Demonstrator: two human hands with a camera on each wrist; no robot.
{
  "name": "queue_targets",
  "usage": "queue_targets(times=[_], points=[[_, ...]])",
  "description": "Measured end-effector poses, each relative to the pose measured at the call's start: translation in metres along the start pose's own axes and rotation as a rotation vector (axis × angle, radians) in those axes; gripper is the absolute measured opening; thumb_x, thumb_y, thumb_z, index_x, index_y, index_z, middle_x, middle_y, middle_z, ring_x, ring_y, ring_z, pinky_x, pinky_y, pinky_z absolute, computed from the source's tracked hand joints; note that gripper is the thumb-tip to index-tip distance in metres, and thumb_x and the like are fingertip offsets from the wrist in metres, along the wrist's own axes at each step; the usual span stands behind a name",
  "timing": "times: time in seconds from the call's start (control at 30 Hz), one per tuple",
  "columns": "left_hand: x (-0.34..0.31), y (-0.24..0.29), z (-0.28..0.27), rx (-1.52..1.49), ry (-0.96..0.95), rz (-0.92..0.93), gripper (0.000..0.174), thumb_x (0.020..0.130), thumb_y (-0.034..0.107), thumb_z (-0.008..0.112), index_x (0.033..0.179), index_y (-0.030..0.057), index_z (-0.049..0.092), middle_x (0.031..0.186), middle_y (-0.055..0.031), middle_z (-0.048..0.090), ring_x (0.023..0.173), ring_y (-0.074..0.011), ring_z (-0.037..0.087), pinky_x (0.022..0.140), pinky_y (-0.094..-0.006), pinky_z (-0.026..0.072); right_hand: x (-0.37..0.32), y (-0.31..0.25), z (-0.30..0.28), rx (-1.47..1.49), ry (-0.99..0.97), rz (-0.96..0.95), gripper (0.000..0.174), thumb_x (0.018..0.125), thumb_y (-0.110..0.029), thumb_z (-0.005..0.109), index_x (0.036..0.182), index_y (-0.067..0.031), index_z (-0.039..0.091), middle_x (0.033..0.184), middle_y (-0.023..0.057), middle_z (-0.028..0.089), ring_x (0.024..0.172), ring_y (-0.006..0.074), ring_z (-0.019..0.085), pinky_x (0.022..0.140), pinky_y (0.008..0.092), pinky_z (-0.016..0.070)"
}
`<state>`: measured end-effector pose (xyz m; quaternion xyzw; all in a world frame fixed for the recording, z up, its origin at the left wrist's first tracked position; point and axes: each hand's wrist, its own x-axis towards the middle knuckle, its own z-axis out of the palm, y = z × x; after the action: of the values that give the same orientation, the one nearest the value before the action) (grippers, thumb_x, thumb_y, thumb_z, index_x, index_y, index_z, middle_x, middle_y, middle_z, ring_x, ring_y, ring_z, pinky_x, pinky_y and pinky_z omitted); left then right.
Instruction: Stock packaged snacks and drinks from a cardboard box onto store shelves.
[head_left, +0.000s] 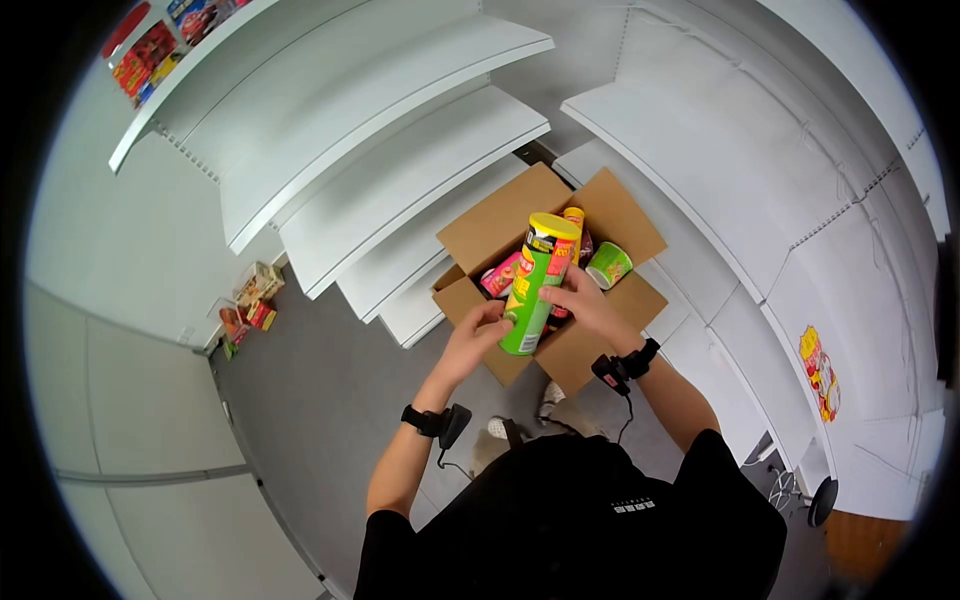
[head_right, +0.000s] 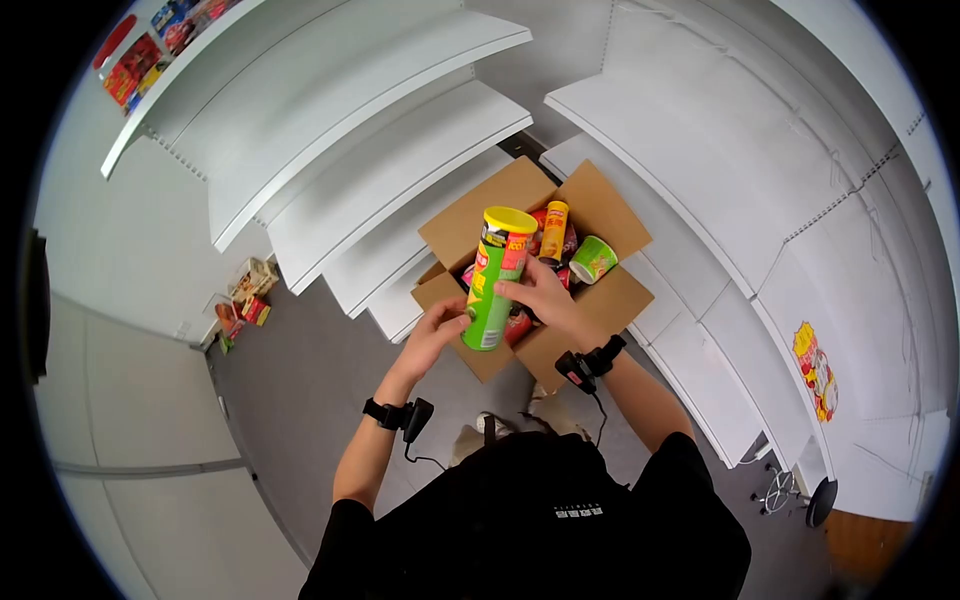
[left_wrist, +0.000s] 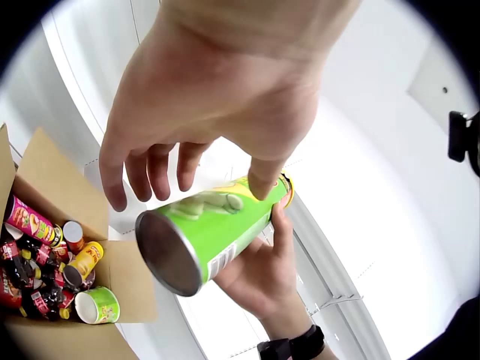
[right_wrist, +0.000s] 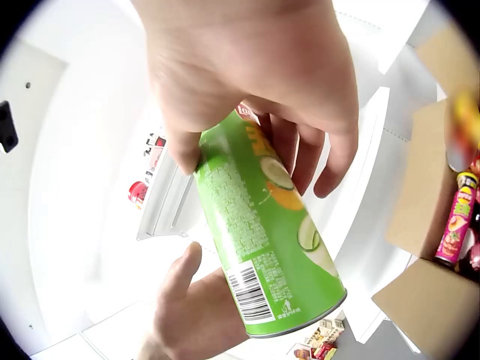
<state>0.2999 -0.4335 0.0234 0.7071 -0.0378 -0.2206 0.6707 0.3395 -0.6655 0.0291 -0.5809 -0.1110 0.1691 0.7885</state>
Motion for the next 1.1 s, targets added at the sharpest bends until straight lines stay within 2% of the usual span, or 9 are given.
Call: queue_targets(times=[0.13, 0.27, 0.37, 0.4, 0.5, 0.67, 0.77, 0.93, 1.1], points=[[0.016, 0.017, 0.010, 0.091, -0.107, 0.109, 0.073, 0.085, 0.024, 0.063, 0.143, 0.0004, 0.024, 0.137, -0.0131, 0.040, 0.128, -0.0211, 0.038, 0.105, -0.0322, 0.0307, 0.022, -0.018, -0.017, -0.009, 0.019, -0.001, 0.046, 0.087, -0.016, 0.062, 0.127, -0.0036, 0.045, 0.118, 0.0069, 0.056, 0.108, 0.0173, 0.054, 0.094, 0.0332, 0.0439], [0.038, 0.035, 0.007, -0.317, -0.319, 0.093, 0.077, 0.080, 0.014, 0.066, 0.143, 0.0000, 0.024, 0.140, -0.0114, 0.039, 0.129, -0.0202, 0.036, 0.107, -0.0321, 0.0271, 0.051, -0.027, -0.031, 0.387, -0.149, -0.008, 0.047, 0.088, -0.017, 0.053, 0.131, -0.0032, 0.040, 0.123, 0.0087, 0.053, 0.111, 0.0210, 0.054, 0.097, 0.0352, 0.0426], [0.069, 0.033, 0.000, -0.187, -0.277, 0.159, 0.073, 0.080, 0.011, 0.065, 0.141, 0.0007, 0.028, 0.133, -0.0102, 0.045, 0.122, -0.0190, 0.044, 0.100, -0.0314, 0.0369, 0.076, -0.044, -0.034, 0.422, -0.244, -0.073, 0.049, 0.088, -0.016, 0.052, 0.133, -0.0021, 0.038, 0.124, 0.0094, 0.052, 0.113, 0.0206, 0.052, 0.098, 0.0352, 0.0416], [0.073, 0.048, 0.004, -0.178, -0.224, 0.156, 0.069, 0.079, 0.010, 0.067, 0.137, 0.0007, 0.032, 0.124, -0.0095, 0.050, 0.109, -0.0168, 0.052, 0.086, -0.0297, 0.0461, 0.084, -0.053, -0.035, 0.386, -0.204, -0.085, 0.052, 0.088, -0.019, 0.055, 0.134, -0.0016, 0.036, 0.127, 0.0103, 0.049, 0.115, 0.0203, 0.050, 0.100, 0.0364, 0.0388], [0.086, 0.079, 0.012, -0.025, 0.076, 0.170, 0.064, 0.078, 0.011, 0.069, 0.132, -0.0001, 0.036, 0.117, -0.0103, 0.053, 0.099, -0.0143, 0.055, 0.075, -0.0274, 0.0488, 0.089, -0.107, -0.030, -0.055, -0.126, -0.140, 0.049, 0.091, -0.019, 0.055, 0.132, -0.0011, 0.037, 0.125, 0.0103, 0.051, 0.115, 0.0172, 0.049, 0.099, 0.0335, 0.0395], [0.109, 0.094, 0.020, 0.482, 0.454, 0.433, 0.078, 0.067, 0.017, 0.080, 0.129, -0.0021, 0.037, 0.116, -0.0199, 0.049, 0.103, -0.0304, 0.053, 0.084, -0.0378, 0.0451, 0.112, -0.120, -0.033, -0.426, 0.028, -0.266, 0.060, 0.078, -0.028, 0.074, 0.119, 0.0029, 0.044, 0.107, 0.0116, 0.061, 0.098, 0.0193, 0.060, 0.085, 0.0330, 0.0478], [0.123, 0.094, 0.019, 0.636, 0.593, 0.578, 0.074, 0.067, 0.016, 0.080, 0.126, -0.0028, 0.039, 0.111, -0.0116, 0.049, 0.082, -0.0163, 0.052, 0.071, -0.0285, 0.0464, 0.125, -0.117, -0.032, -0.462, 0.071, -0.351, 0.058, 0.077, -0.027, 0.074, 0.117, 0.0036, 0.045, 0.107, 0.0127, 0.061, 0.099, 0.0208, 0.060, 0.086, 0.0332, 0.0474], [0.127, 0.121, 0.017, 0.544, 0.609, 0.646, 0.073, 0.067, 0.015, 0.081, 0.126, -0.0008, 0.040, 0.113, -0.0111, 0.047, 0.078, -0.0156, 0.054, 0.065, -0.0278, 0.0472, 0.148, -0.147, -0.028, -0.479, 0.091, -0.384, 0.058, 0.076, -0.026, 0.074, 0.117, 0.0034, 0.045, 0.108, 0.0150, 0.061, 0.101, 0.0226, 0.060, 0.087, 0.0338, 0.0468], [0.113, 0.146, -0.011, 0.461, 0.597, 0.642, 0.058, 0.075, 0.009, 0.073, 0.124, 0.0033, 0.044, 0.117, -0.0105, 0.046, 0.075, -0.0123, 0.057, 0.065, -0.0258, 0.0496, 0.196, -0.242, -0.023, -0.464, 0.005, -0.579, 0.056, 0.077, -0.020, 0.072, 0.120, 0.0018, 0.044, 0.111, 0.0131, 0.060, 0.102, 0.0207, 0.058, 0.090, 0.0341, 0.0464]])
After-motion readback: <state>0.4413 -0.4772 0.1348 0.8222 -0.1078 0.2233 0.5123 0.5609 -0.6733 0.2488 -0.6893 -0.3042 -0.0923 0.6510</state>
